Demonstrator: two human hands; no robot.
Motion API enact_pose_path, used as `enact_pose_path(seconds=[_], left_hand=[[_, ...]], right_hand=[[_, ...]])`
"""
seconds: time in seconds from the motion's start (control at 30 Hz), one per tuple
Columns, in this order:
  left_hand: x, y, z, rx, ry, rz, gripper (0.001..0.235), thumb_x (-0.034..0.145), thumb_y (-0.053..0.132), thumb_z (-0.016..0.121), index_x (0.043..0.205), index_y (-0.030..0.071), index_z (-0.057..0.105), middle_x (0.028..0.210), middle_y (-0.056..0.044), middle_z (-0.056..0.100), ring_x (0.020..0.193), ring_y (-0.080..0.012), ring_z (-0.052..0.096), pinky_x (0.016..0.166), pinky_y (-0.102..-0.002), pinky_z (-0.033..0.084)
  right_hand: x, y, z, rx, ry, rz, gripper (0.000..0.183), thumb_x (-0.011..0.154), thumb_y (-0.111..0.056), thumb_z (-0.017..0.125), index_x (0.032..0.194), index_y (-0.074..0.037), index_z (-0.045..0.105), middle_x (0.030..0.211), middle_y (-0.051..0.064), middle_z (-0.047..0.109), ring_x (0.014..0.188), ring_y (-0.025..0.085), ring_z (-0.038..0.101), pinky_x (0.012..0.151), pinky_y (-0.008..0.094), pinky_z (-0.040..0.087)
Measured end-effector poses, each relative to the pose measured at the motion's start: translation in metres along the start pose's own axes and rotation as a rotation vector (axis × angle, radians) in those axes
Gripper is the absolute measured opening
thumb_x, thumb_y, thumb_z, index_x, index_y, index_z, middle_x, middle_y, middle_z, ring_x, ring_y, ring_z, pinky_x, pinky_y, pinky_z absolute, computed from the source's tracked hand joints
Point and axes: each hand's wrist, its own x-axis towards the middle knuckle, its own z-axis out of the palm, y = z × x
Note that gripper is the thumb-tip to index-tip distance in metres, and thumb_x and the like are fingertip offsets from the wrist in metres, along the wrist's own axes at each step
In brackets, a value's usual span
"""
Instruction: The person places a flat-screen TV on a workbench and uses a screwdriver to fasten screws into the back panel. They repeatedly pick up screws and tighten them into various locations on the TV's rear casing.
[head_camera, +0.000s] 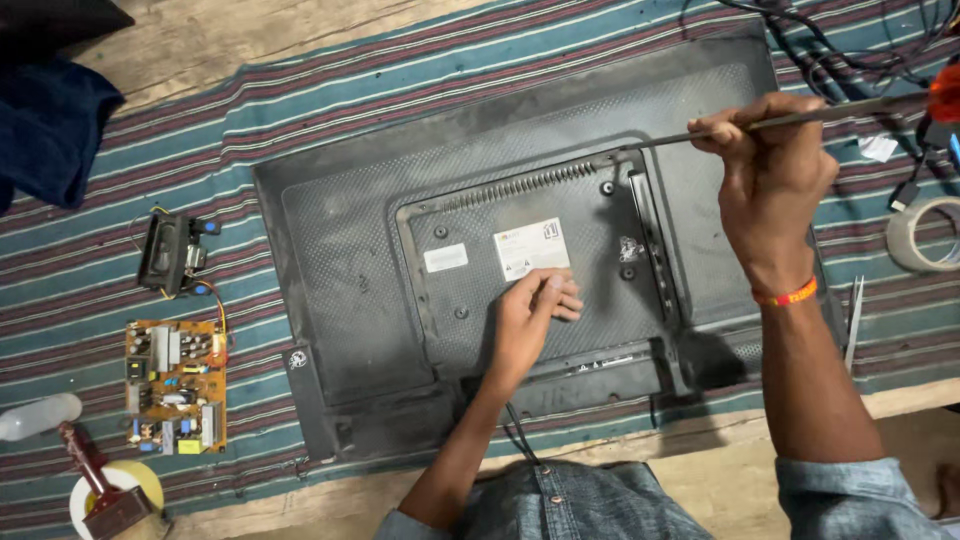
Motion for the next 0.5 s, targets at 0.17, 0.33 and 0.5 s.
enact_pose_path(seconds=[0.17,0.33,0.5], left_hand=[[0.002,0.004,0.0,0.03,0.003,0.003,0.029,0.109,0.017,0.054,0.12,-0.006,0.066,0.1,-0.016,0.072,0.084,-0.0183,0.074,0.072,-0.031,0.065],[0.001,0.013,0.0,0.021,-0.009,-0.007,0.028,0.109,0.016,0.054,0.12,-0.007,0.065,0.101,-0.016,0.071,0.085,-0.0188,0.074,0.073,-0.032,0.065],[0.001,0.015,0.001,-0.016,-0.014,-0.012,0.027,0.109,0.015,0.054,0.12,-0.007,0.064,0.102,-0.016,0.07,0.086,-0.019,0.074,0.074,-0.033,0.064]], right_hand=[[0.012,0.003,0.003,-0.081,-0.099,0.001,0.016,0.116,0.013,0.058,0.112,0.009,0.044,0.104,0.023,0.072,0.104,0.029,0.076,0.091,0.036,0.066],[0.013,0.013,0.009,-0.077,-0.157,0.03,0.017,0.115,0.012,0.06,0.113,0.009,0.043,0.103,0.021,0.073,0.104,0.027,0.076,0.086,0.032,0.065],[0.018,0.014,0.013,-0.184,-0.212,0.133,0.022,0.117,0.006,0.07,0.113,0.005,0.048,0.098,0.017,0.076,0.095,0.023,0.08,0.075,0.028,0.063]])
